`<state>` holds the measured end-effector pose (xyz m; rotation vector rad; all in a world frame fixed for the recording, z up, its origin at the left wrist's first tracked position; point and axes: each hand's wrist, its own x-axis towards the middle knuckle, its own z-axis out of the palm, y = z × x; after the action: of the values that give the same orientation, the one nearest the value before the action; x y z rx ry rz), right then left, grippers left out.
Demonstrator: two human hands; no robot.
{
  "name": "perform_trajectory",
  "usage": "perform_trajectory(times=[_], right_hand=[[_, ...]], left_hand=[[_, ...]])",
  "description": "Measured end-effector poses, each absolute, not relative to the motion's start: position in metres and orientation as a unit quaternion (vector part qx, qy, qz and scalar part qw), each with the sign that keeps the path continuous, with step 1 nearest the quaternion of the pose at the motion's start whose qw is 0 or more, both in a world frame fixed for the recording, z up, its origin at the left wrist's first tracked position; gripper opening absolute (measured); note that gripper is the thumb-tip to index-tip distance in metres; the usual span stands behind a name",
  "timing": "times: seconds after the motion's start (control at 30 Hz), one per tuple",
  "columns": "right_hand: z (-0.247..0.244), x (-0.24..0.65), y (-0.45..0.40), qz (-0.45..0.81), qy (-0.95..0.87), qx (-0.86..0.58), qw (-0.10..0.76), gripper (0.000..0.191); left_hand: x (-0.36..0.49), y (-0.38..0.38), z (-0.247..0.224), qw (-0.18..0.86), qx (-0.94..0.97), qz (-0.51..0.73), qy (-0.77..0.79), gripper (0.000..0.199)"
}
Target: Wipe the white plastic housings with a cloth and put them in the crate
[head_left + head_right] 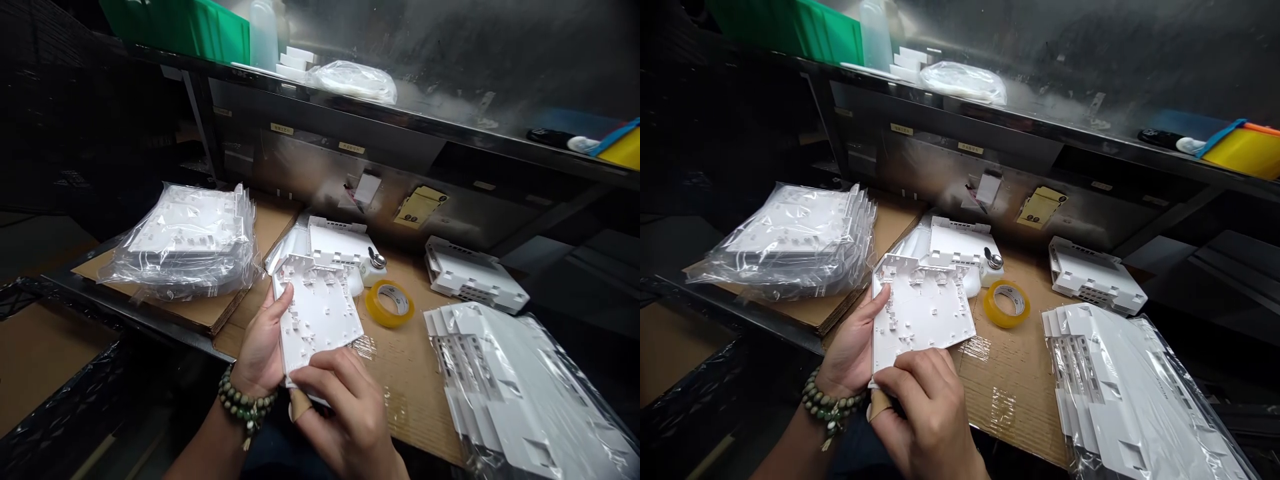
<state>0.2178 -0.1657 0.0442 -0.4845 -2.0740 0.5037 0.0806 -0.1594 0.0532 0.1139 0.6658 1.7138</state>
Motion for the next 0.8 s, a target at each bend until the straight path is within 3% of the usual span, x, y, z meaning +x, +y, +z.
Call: perform_trajectory(times=[0.5, 0.63, 0.8], right_hand=[[0.04, 0.219, -0.166, 0.212, -0.839, -0.208, 0.456, 0.017], [0.03, 0.258, -0.144, 0.251, -0.802, -0.31, 0.444, 0.018], [0.022, 0.317, -0.12, 0.183, -0.682, -0.471, 0.529, 0.012]], left_hand=[[0.069, -0.158, 0.055, 0.636, 0.02, 0.721, 0.275, 0.055], [0.043, -0.164, 0.051, 0.66, 0.011, 0.705, 0.26, 0.058], [0.014, -0.178, 0.048, 0.681, 0.041, 0.702, 0.203, 0.061]])
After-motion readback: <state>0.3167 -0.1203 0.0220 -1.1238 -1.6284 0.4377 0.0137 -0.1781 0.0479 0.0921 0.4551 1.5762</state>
